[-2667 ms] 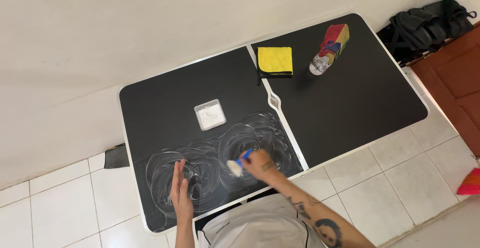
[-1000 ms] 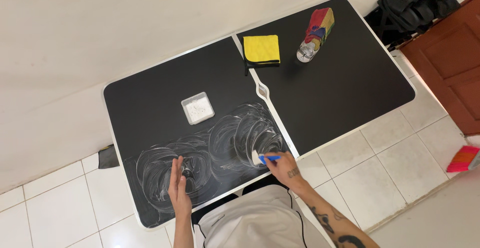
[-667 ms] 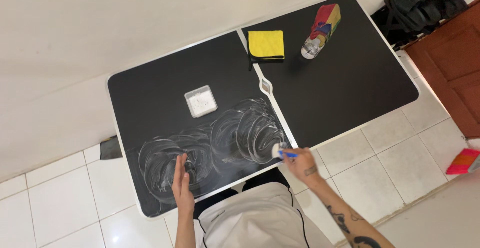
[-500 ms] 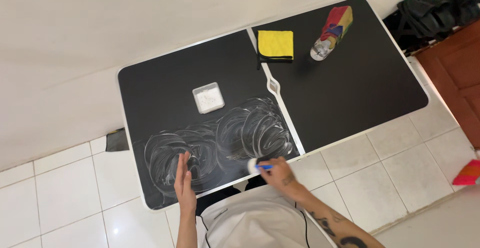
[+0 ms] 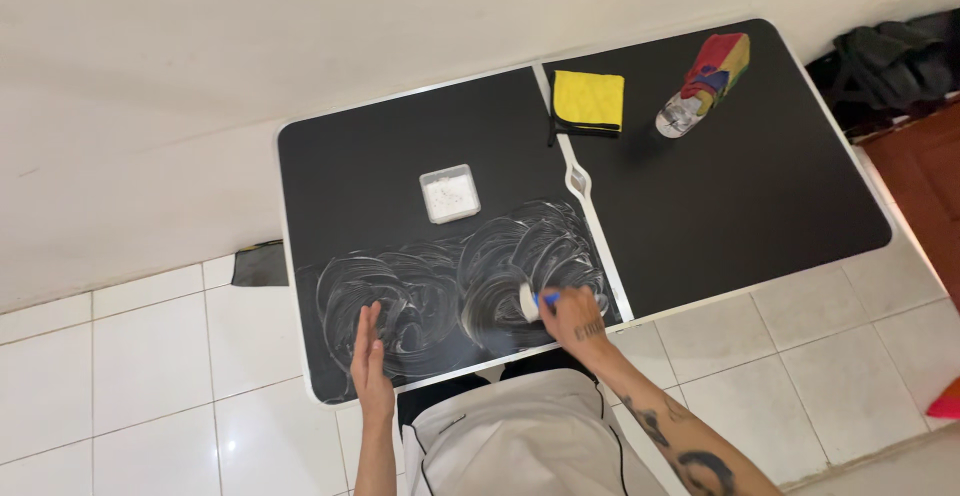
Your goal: The person applies a white paste to a black tabletop using a blue brush, spreading it in long strokes and circular motions. They then wipe the paste off with a multicolored cloth, leaving the surface clean.
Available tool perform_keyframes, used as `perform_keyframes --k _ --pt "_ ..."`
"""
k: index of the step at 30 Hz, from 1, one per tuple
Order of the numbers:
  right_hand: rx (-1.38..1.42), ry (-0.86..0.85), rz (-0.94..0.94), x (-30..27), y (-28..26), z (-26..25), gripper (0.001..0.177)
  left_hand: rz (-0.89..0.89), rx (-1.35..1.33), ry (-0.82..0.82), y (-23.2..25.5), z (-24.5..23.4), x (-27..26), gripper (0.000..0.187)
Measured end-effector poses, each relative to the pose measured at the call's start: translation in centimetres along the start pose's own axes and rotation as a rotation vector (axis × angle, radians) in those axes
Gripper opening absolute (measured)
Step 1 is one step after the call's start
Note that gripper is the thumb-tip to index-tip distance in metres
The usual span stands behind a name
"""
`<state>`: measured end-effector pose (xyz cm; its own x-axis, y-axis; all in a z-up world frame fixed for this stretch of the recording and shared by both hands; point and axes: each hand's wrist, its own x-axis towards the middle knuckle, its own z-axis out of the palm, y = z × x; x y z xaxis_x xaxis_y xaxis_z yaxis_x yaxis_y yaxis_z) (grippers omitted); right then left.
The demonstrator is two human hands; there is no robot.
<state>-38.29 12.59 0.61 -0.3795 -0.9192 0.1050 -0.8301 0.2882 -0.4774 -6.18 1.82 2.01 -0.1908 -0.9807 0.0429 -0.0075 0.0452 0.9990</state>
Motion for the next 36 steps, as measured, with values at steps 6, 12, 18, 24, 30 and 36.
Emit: perform_keyframes --k 6,12,18,24,30,36 --pt "0.256 -0.112 -0.405 -2.3 -5.3 5.8 0.018 -0.006 0.039 0.008 0.2 -0.5 0.4 0.057" --pt "0.185 -0.039 -0.314 5.7 -9.1 6.7 0.018 0.049 0.013 0.014 0.3 -0.5 1.5 0.056" --pt "0.137 0.013 -0.063 5.9 -4.8 1.4 0.020 0.032 0.025 0.044 0.3 -1.9 1.2 0.055" --pt "0.166 -0.276 -0.227 0.9 -8.0 3.8 0.021 0.045 0.039 0.093 0.1 -4.0 1.6 0.053" --pt "0.204 -0.471 -0.475 5.2 -15.0 10.9 0.025 0.067 0.066 0.125 0.5 -5.6 2.1 0.053" --pt "0.349 -0.162 -0.176 12.3 -20.7 14.3 0.042 0.041 -0.037 0.180 1.0 -7.5 1.6 0.053"
